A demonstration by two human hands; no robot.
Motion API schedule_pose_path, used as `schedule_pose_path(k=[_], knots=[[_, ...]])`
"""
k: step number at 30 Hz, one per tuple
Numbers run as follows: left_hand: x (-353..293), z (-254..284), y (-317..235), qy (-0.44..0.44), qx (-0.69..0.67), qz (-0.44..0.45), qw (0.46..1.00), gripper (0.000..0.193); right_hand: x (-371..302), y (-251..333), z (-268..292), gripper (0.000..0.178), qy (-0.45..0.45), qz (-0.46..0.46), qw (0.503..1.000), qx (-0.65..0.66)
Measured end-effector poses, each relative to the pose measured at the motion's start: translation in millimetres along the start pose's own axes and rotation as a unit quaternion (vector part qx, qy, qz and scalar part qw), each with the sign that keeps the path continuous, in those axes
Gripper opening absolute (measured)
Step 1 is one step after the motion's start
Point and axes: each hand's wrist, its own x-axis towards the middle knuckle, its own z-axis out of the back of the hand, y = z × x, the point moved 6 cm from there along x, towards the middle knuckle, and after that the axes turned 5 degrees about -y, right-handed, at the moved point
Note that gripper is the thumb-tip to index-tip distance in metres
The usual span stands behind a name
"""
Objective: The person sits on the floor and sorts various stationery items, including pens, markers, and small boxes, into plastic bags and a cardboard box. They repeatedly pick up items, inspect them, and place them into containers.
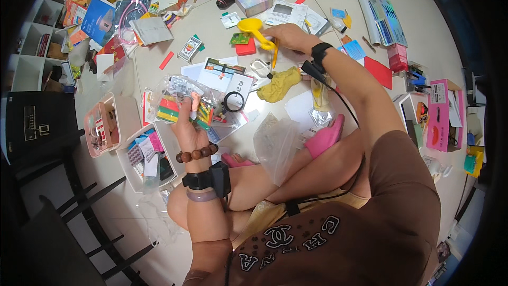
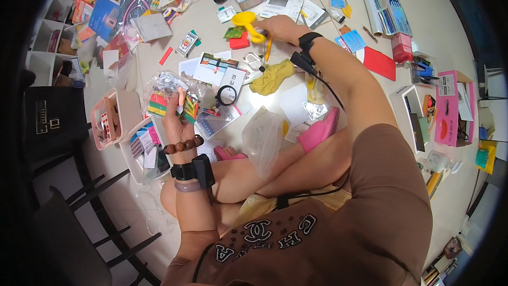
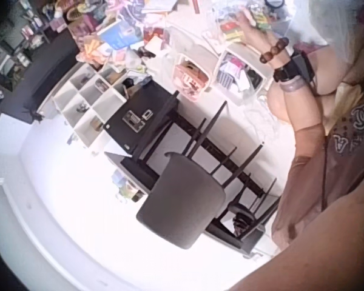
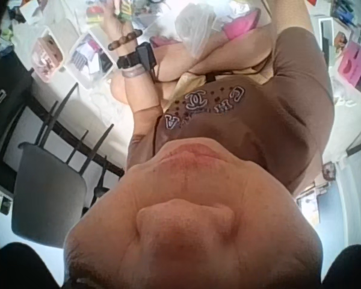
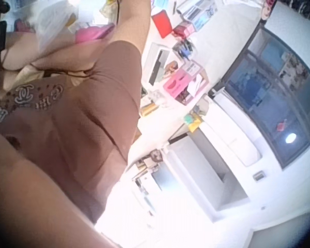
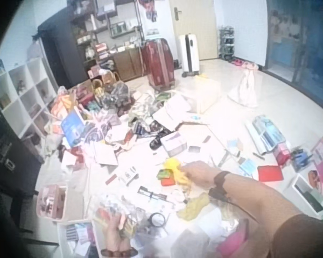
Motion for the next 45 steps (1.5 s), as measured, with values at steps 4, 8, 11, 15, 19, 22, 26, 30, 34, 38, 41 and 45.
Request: schedule_pose_path(k=[4,8,11,15,19,22,26,30,34,38,41,45], knots=[[-0.5,-2.9,0.1,0.017,-0.007,-0.007,1.000,0.026,-24.9,29.6,31.2,0.031,0.027,0.079,0.990,0.114],[-3.4,-2.9,2.4,0.043,-0.021,0.051,0.998,0.026,-53.3,4.2,58.2,0.032,0.016,-0.081,0.985,0.151],[-1.8,-4.2,2.5,0.051,-0.022,0.036,0.998,0.029,-107.1,-38.3,62.3,0.040,-0.118,-0.345,0.772,0.520],[2.3,1.1,0.6,0.027,-0.040,0.009,0.999,0.028,-154.1,-33.5,71.8,0.034,-0.167,-0.291,0.680,0.652],[0.7,1.1,3.7,0.049,-0.043,0.029,0.997,0.026,-196.1,-12.6,82.0,0.040,-0.176,-0.300,0.652,0.674],[0.2,2.5,3.3,0.036,-0.035,0.028,0.998,0.027,-207.6,1.4,88.6,0.035,-0.227,-0.295,0.632,0.679],[2.2,2.8,4.1,0.029,-0.034,0.018,0.999,0.028,-215.9,2.4,91.2,0.030,-0.291,-0.293,0.635,0.653],[-2.9,0.7,5.0,0.049,-0.036,0.020,0.998,0.027,-213.9,-9.4,90.5,0.022,-0.339,-0.315,0.650,0.603],[-11.4,-2.1,1.7,0.062,-0.014,0.017,0.998,0.029,-206.2,-15.7,84.2,0.018,-0.366,-0.311,0.651,0.588],[-11.4,-0.8,-0.2,0.036,0.006,0.011,0.999,0.030,-214.3,-26.3,72.3,0.015,-0.417,-0.332,0.594,0.603],[-10.9,-0.3,-0.1,0.040,0.019,0.006,0.999,0.030,-219.1,-32.7,60.6,0.014,-0.408,-0.338,0.480,0.699],[-11.9,0.8,-0.8,0.040,0.029,0.000,0.999,0.030,-215.4,-31.3,60.3,0.015,-0.435,-0.343,0.453,0.699]])
